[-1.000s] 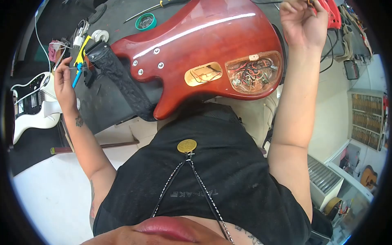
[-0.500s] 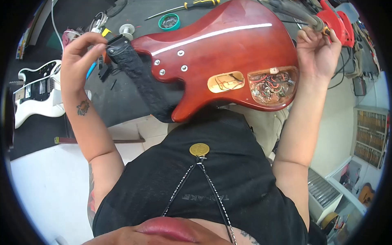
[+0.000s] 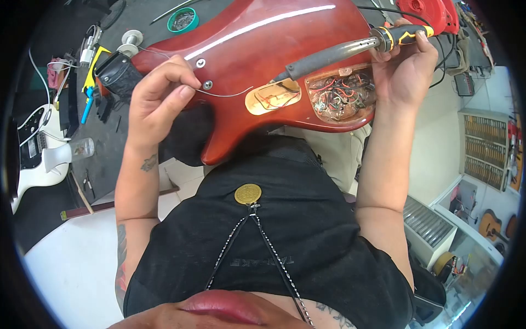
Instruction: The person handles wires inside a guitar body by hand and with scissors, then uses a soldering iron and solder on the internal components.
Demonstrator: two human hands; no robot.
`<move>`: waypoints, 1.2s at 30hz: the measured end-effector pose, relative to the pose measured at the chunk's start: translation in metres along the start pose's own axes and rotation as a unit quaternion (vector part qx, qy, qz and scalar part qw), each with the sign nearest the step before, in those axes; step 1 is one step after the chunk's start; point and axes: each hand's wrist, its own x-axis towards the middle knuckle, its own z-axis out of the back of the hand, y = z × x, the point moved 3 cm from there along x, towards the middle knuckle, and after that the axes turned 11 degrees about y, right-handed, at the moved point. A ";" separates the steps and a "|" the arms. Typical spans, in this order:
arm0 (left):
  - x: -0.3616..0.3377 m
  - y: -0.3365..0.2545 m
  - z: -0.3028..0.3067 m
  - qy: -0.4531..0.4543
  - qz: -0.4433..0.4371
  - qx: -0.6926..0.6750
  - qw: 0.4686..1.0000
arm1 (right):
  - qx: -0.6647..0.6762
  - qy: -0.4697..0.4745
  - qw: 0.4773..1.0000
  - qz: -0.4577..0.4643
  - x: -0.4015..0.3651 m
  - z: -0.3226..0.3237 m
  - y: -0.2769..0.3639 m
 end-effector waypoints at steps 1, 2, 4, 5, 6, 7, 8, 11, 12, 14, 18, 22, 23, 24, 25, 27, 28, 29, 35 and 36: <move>0.003 0.000 0.001 0.009 -0.008 -0.010 1.000 | 0.010 0.011 1.000 -0.003 0.001 0.000 -0.003; 0.006 0.000 0.002 0.020 -0.017 -0.020 0.999 | 0.020 0.021 1.000 -0.006 0.001 0.000 -0.005; 0.013 0.002 0.001 0.033 -0.033 -0.004 0.999 | -0.013 0.008 1.000 -0.007 0.002 0.000 -0.005; 0.013 0.003 0.003 0.030 -0.033 -0.010 0.999 | -0.041 -0.003 0.999 -0.006 0.004 0.000 -0.004; 0.012 0.003 0.003 0.051 -0.035 0.011 0.998 | -0.046 -0.003 0.999 -0.010 0.005 -0.001 -0.005; 0.013 0.003 0.003 0.074 -0.037 0.033 0.996 | -0.055 -0.010 0.998 -0.008 0.004 -0.001 -0.006; 0.014 0.002 0.003 0.072 -0.036 0.026 0.996 | -0.063 -0.017 0.998 -0.009 0.002 -0.001 -0.006; 0.013 -0.001 0.002 0.075 -0.050 0.066 0.994 | -0.082 0.000 0.996 -0.033 0.005 0.004 -0.002; 0.013 -0.001 0.002 0.075 -0.048 0.070 0.994 | -0.084 0.003 0.996 -0.037 0.006 0.003 -0.002; 0.013 -0.001 0.003 0.074 -0.044 0.073 0.994 | -0.082 0.001 0.996 -0.039 0.004 0.001 -0.003; 0.015 -0.003 0.002 0.085 -0.049 0.100 0.990 | -0.093 0.013 0.995 -0.041 0.003 -0.001 -0.002; 0.018 -0.002 -0.001 0.050 -0.079 0.096 0.991 | -0.093 0.026 0.994 -0.043 0.004 -0.002 -0.003; 0.017 -0.003 0.000 0.050 -0.079 0.097 0.991 | -0.090 0.041 0.994 -0.043 0.004 -0.003 -0.003; 0.016 -0.003 0.002 0.065 -0.069 0.098 0.991 | -0.090 0.041 0.994 -0.043 0.004 -0.005 -0.004; 0.016 -0.003 0.002 0.080 -0.058 0.099 0.990 | -0.102 0.025 0.994 -0.038 0.003 -0.008 -0.005; 0.015 -0.004 0.001 0.077 -0.057 0.092 0.991 | -0.115 0.006 0.993 -0.033 0.002 -0.008 -0.004; 0.015 -0.004 0.000 0.072 -0.056 0.085 0.992 | -0.104 0.018 0.994 -0.034 0.003 -0.006 -0.004; 0.015 -0.004 0.000 0.074 -0.056 0.084 0.992 | -0.092 0.031 0.995 -0.034 0.003 -0.005 -0.004; 0.015 -0.003 0.001 0.071 -0.057 0.075 0.993 | -0.093 0.023 0.995 -0.020 0.004 -0.008 -0.007; 0.015 -0.003 0.001 0.072 -0.058 0.077 0.993 | -0.093 0.023 0.995 -0.020 0.004 -0.008 -0.007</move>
